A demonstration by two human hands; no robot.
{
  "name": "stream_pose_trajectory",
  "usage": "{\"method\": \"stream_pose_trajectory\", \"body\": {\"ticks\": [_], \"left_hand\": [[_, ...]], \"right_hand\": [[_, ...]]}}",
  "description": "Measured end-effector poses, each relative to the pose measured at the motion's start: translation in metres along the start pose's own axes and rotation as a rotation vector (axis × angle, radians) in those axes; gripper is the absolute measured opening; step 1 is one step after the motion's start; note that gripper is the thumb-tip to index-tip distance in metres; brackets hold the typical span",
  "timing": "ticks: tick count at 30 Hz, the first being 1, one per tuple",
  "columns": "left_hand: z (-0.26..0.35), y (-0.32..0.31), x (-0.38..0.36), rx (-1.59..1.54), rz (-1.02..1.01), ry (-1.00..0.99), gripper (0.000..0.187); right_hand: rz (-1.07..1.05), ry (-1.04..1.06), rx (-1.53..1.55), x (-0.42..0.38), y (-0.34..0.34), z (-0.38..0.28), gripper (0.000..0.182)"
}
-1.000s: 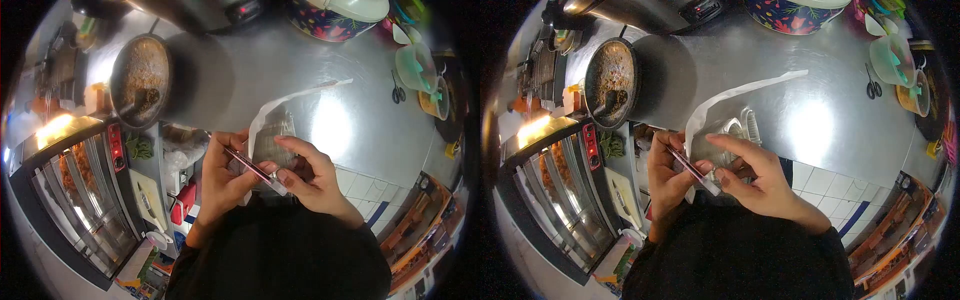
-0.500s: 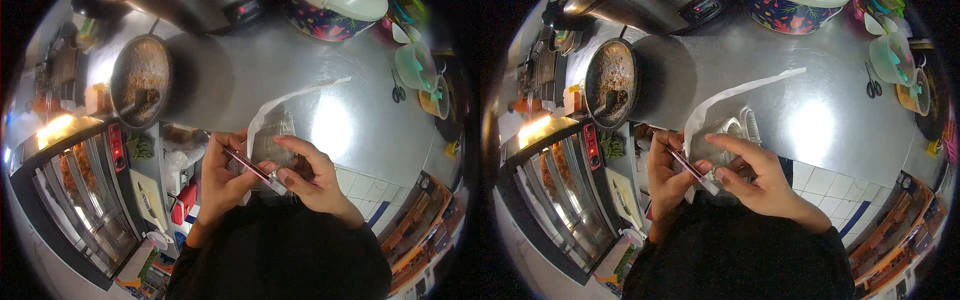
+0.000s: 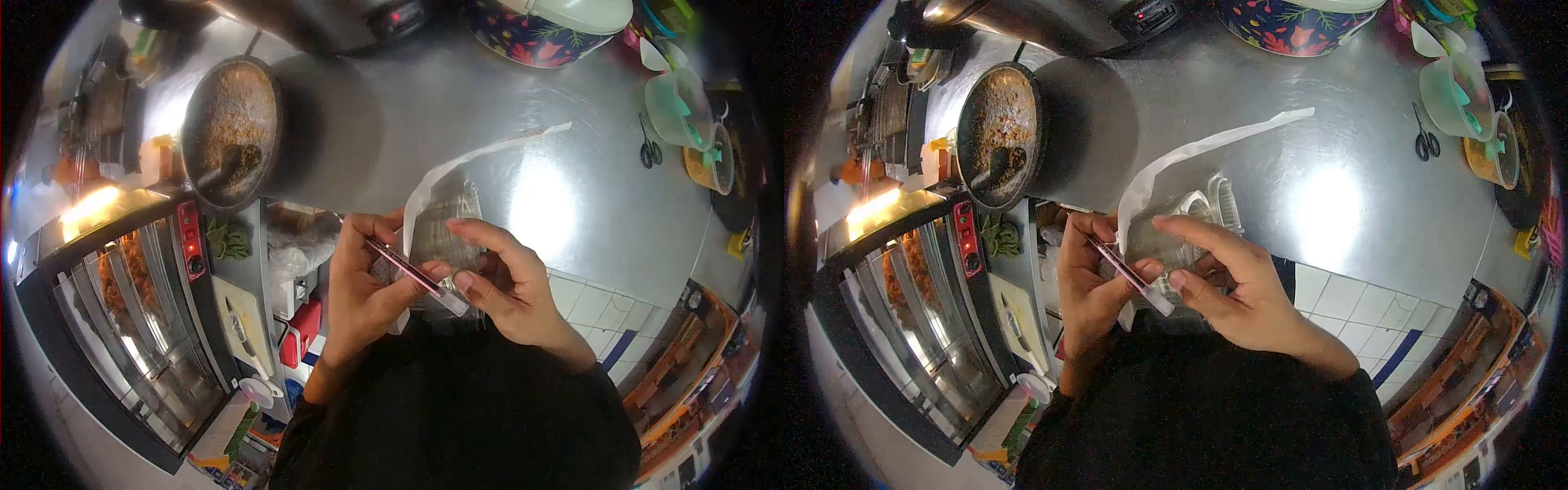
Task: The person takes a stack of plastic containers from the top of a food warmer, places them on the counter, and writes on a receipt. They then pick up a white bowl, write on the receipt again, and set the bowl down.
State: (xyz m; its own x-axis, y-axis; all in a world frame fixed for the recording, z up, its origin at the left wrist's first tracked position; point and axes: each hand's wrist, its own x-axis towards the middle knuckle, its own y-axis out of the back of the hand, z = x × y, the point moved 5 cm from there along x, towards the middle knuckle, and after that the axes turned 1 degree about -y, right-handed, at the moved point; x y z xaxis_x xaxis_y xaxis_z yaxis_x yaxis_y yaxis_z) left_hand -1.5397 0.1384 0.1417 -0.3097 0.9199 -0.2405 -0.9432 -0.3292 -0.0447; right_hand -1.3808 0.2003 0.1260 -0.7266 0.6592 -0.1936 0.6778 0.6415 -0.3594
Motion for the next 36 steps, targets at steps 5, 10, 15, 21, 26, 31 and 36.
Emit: {"method": "stream_pose_trajectory", "body": {"ticks": [5,10,15,21,26,31,36], "left_hand": [[0.0016,-0.0013,0.0012,0.084,-0.003,-0.059,0.049],[0.003,-0.0032,0.0005,0.106,0.011,-0.017,0.05],[0.0049,-0.0025,0.0009,0.093,-0.004,-0.014,0.049],[0.0049,-0.0032,0.0005,0.039,-0.004,0.023,0.047],[0.0047,-0.0018,0.0014,0.056,-0.015,-0.01,0.047],[0.0039,-0.003,0.0013,0.007,0.008,-0.001,0.047],[0.0025,-0.001,0.0014,0.04,-0.002,-0.01,0.046]], "right_hand": [[-0.005,0.091,-0.057,0.001,0.0001,0.0021,0.049],[0.013,0.082,-0.078,0.0022,-0.0026,-0.0024,0.048],[0.025,0.096,-0.064,0.0016,-0.0034,0.0004,0.049],[0.019,0.097,-0.053,0.0021,-0.0036,-0.0012,0.048],[0.007,0.071,-0.029,0.0021,-0.0032,-0.0015,0.047],[0.002,0.061,-0.044,0.0017,-0.0032,-0.0002,0.047],[0.007,0.067,-0.032,0.0021,-0.0024,0.0002,0.047]]}}
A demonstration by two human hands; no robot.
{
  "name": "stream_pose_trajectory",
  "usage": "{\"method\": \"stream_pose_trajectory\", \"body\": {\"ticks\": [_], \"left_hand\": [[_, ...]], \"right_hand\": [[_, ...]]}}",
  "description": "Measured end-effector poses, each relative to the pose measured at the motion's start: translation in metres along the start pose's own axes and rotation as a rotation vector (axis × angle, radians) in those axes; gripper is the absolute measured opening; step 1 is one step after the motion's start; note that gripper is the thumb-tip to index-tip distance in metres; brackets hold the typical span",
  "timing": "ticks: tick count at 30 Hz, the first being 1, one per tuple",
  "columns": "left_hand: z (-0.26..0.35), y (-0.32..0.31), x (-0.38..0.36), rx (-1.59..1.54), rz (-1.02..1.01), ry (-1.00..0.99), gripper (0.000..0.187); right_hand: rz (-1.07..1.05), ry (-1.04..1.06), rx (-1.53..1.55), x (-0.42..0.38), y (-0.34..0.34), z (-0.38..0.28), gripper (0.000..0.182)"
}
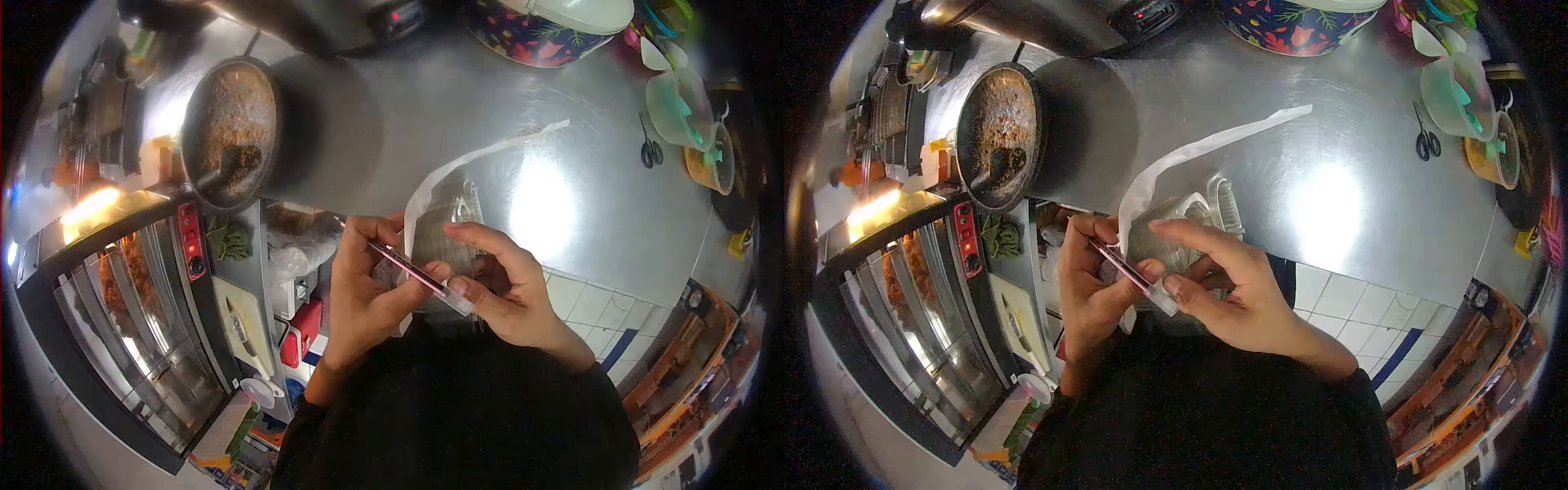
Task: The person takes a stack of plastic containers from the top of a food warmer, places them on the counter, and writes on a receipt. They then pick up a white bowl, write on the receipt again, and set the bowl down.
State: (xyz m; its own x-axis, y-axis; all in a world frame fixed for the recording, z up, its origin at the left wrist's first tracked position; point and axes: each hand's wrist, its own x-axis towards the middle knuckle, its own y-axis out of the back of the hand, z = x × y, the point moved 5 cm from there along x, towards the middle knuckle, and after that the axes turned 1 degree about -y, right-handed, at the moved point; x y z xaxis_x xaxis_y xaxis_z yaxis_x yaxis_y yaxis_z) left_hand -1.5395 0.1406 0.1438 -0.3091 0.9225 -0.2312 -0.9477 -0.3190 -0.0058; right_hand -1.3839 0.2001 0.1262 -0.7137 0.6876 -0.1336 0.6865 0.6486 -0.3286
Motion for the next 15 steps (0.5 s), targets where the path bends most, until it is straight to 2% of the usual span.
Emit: {"method": "stream_pose_trajectory", "body": {"ticks": [15], "left_hand": [[0.0025,0.0002,-0.0002,0.123,0.05,0.035,0.046]], "right_hand": [[0.006,0.015,-0.01,0.0002,0.0004,0.0011,0.046]]}}
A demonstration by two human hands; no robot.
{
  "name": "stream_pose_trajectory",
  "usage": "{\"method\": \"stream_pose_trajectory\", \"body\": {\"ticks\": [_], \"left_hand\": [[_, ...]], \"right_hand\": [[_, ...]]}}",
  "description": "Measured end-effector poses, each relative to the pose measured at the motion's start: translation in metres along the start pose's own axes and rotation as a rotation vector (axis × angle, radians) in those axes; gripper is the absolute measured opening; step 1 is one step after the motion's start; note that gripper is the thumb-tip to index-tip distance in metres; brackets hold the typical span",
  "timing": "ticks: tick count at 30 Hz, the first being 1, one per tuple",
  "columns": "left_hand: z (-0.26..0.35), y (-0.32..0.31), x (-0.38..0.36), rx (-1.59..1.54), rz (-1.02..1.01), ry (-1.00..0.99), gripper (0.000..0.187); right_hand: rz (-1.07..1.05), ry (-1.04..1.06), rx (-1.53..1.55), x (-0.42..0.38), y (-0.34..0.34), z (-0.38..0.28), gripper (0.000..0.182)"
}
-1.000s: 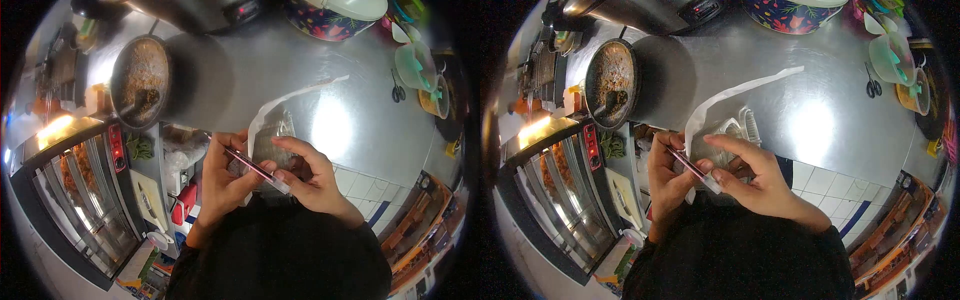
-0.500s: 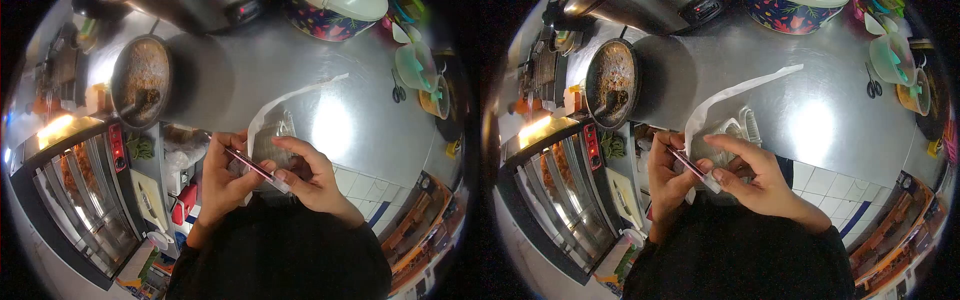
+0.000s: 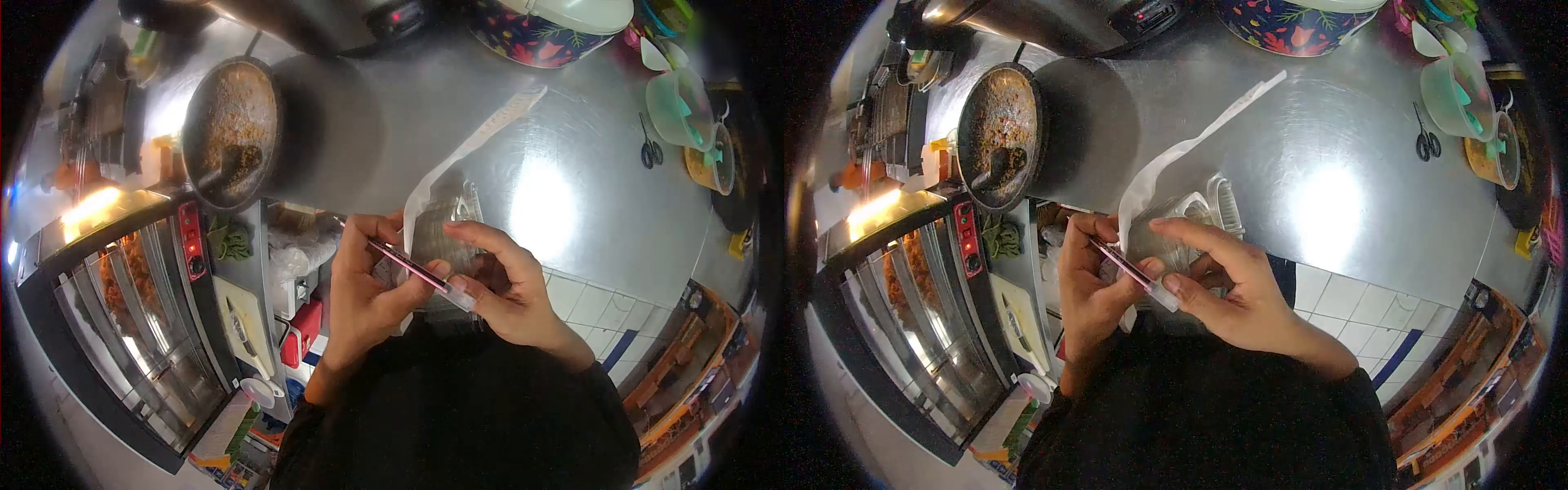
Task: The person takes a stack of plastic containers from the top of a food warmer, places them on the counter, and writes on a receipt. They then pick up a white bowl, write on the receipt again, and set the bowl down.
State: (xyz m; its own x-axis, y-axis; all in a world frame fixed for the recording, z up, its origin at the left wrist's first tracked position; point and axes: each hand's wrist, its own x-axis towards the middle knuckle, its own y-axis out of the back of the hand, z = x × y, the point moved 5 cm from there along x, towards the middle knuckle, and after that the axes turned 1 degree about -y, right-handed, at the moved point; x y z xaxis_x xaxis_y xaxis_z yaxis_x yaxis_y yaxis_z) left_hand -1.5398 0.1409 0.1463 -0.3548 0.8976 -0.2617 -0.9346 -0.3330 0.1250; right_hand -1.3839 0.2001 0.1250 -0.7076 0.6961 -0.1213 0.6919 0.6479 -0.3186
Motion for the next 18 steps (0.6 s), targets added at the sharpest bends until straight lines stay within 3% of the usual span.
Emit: {"method": "stream_pose_trajectory", "body": {"ticks": [7,18], "left_hand": [[0.0019,0.0016,-0.0004,0.051,0.004,0.069,0.046],[0.0019,0.0011,0.0023,0.067,0.0,0.021,0.046]], "right_hand": [[0.002,-0.018,0.036,0.0014,-0.0002,-0.0021,0.048],[-0.002,0.039,0.016,0.0033,0.0005,-0.0008,0.046]]}}
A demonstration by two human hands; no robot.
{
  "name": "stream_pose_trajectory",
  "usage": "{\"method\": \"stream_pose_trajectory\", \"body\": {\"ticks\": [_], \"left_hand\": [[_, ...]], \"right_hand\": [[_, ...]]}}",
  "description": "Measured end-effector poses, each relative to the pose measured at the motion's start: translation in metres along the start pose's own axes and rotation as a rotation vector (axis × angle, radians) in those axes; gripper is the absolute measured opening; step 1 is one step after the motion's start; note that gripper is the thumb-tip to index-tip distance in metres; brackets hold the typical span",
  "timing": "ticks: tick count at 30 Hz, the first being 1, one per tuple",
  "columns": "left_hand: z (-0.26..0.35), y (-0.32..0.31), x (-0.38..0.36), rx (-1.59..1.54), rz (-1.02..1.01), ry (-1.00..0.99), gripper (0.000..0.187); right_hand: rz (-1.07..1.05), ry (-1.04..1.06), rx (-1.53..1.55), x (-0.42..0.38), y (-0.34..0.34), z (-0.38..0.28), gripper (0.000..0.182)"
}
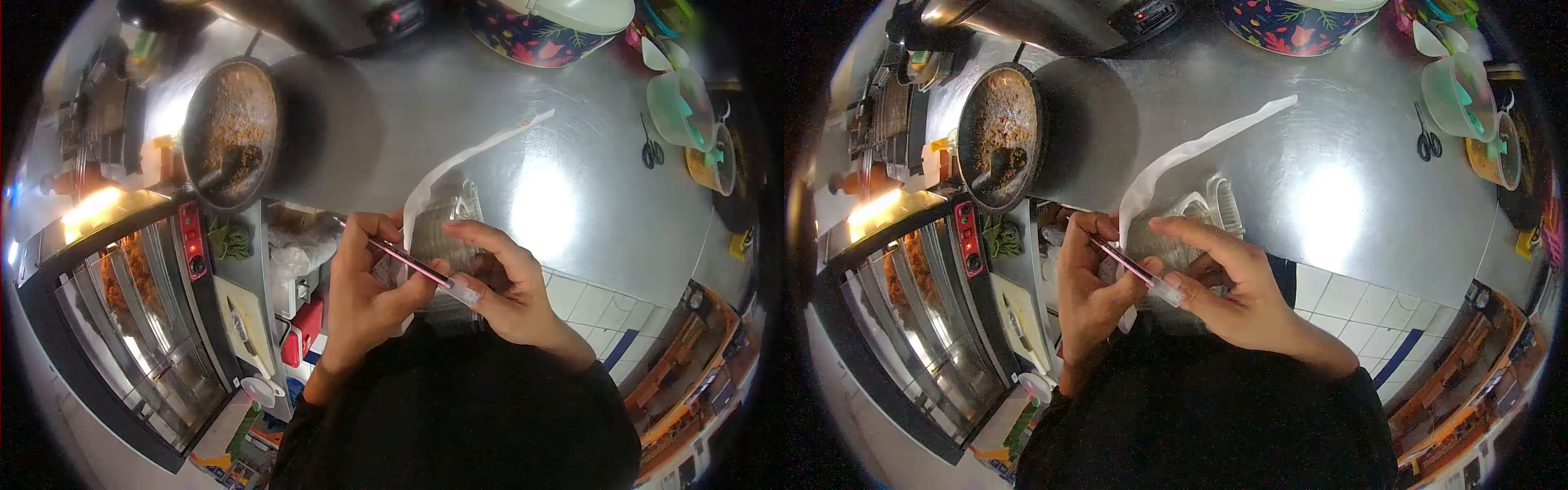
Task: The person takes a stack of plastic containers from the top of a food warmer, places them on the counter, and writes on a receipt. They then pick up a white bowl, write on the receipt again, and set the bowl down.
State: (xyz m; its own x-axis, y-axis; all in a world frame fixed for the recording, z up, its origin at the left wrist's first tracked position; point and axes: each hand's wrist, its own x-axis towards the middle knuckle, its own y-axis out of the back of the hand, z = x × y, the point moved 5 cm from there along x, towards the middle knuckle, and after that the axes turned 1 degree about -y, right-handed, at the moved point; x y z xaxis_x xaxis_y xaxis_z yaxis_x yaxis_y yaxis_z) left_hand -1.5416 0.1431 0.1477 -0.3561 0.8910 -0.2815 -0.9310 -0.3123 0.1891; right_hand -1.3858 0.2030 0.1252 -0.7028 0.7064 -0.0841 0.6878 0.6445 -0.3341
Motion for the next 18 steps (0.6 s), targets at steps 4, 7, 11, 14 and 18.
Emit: {"method": "stream_pose_trajectory", "body": {"ticks": [4,7,11,14,18], "left_hand": [[-0.0015,-0.0001,-0.0004,-0.002,0.008,0.009,0.046],[0.0004,-0.0004,0.0003,-0.001,0.004,-0.005,0.046],[-0.0014,-0.0002,0.0006,-0.011,-0.007,-0.005,0.046],[-0.0009,0.0,0.0005,-0.011,-0.012,-0.01,0.046],[-0.0013,0.0008,0.0005,-0.008,-0.017,-0.027,0.046]], "right_hand": [[0.009,0.019,-0.001,-0.0009,0.0003,0.0016,0.045],[0.005,0.034,-0.016,-0.0025,0.0007,0.0035,0.044],[0.005,0.031,-0.012,-0.003,0.0003,0.0035,0.042],[0.005,0.026,0.0,-0.0032,-0.0005,0.0048,0.042],[-0.006,0.007,-0.012,-0.0028,-0.0002,0.002,0.042]]}}
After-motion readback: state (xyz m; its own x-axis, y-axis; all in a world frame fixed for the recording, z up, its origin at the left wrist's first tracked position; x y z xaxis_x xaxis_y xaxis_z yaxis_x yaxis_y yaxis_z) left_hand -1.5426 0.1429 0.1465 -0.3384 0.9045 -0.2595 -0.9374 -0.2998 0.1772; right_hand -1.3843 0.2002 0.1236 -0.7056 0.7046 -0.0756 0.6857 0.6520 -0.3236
